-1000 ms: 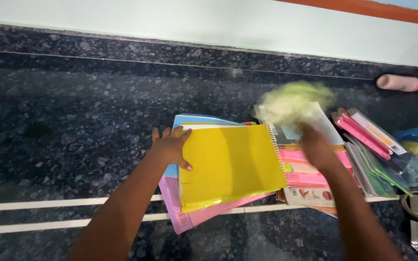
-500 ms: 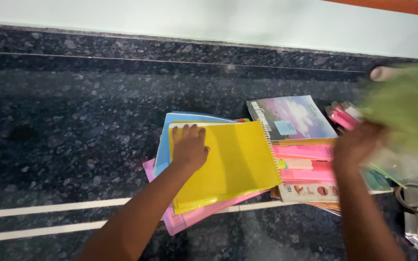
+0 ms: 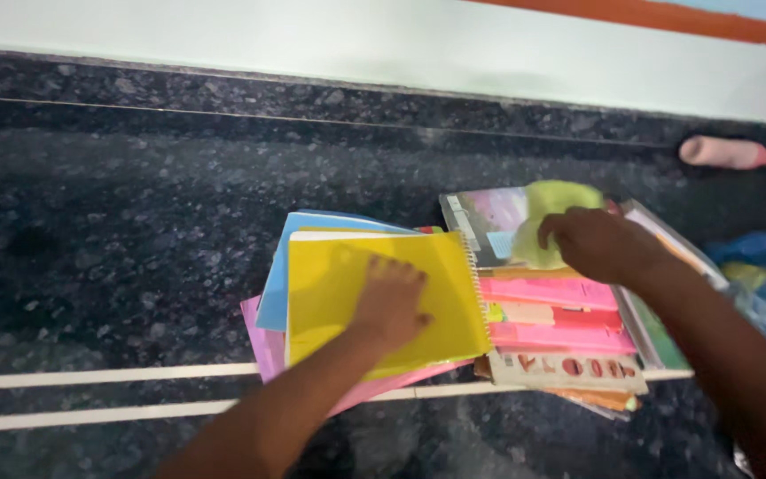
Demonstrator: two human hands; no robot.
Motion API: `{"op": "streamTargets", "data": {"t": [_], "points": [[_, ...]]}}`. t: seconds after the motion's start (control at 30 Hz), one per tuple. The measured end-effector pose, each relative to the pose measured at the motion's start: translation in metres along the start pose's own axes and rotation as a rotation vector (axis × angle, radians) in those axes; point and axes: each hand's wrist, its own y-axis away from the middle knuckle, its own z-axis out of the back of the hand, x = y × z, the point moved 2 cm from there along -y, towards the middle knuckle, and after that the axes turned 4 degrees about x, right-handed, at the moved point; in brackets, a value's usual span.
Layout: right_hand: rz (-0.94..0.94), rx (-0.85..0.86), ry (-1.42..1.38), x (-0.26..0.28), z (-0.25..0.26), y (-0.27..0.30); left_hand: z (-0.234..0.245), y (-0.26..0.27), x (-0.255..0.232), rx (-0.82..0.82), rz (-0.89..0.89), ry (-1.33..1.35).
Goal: The person wipes the covers of several spiral-bound notebooks and books with a yellow cloth. They handle the items one by one, wiping the front and back covers, and then place them upright on a shelf.
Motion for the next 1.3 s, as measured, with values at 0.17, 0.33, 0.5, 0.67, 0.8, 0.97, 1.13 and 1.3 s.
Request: {"op": "streamTargets", "data": {"t": [0.17,0.33,0.5,0.67,0.8,0.97,1.13,1.3], "points": [[-0.095,-0.213,-0.086,0.025,-0.017,0.002,-0.027,-0.027,-0.077,-0.086,-0.106,0.057],[-0.069,-0.253,-0.061,0.008,-0.037,0.022,-0.056,-0.065,-0.116,0.046,0.313,0.22],[-0.023,-0.345,-0.123,-0.009,-0.045,0.042,-0.064,-0.087,-0.116,0.03,0.451,0.334],[-0.008,-0.538,-0.369,-0.025,-0.049,0.054,-0.016,-0.077,-0.096,0.048,0.404,0.442],[-0.02,-0.728,-0.729,-0.055,-0.047,0.053,0.054,-0.052,-0.085,-0.167,0.262,0.453],[-0.133,-0.922,-0.999,-0.091,-0.047,0.054,0.147,0.007,-0.096,-0.104,0.347,0.911],[-0.113,-1.059,-1.062,-0.113,-0.049,0.051,0.178,0.033,-0.061,-0.637,-0.127,1.386],[-0.19,-1.083,-1.082,-0.096,-0.043,0.047,0.11,0.045,0.019,-0.574,0.013,1.555]]}}
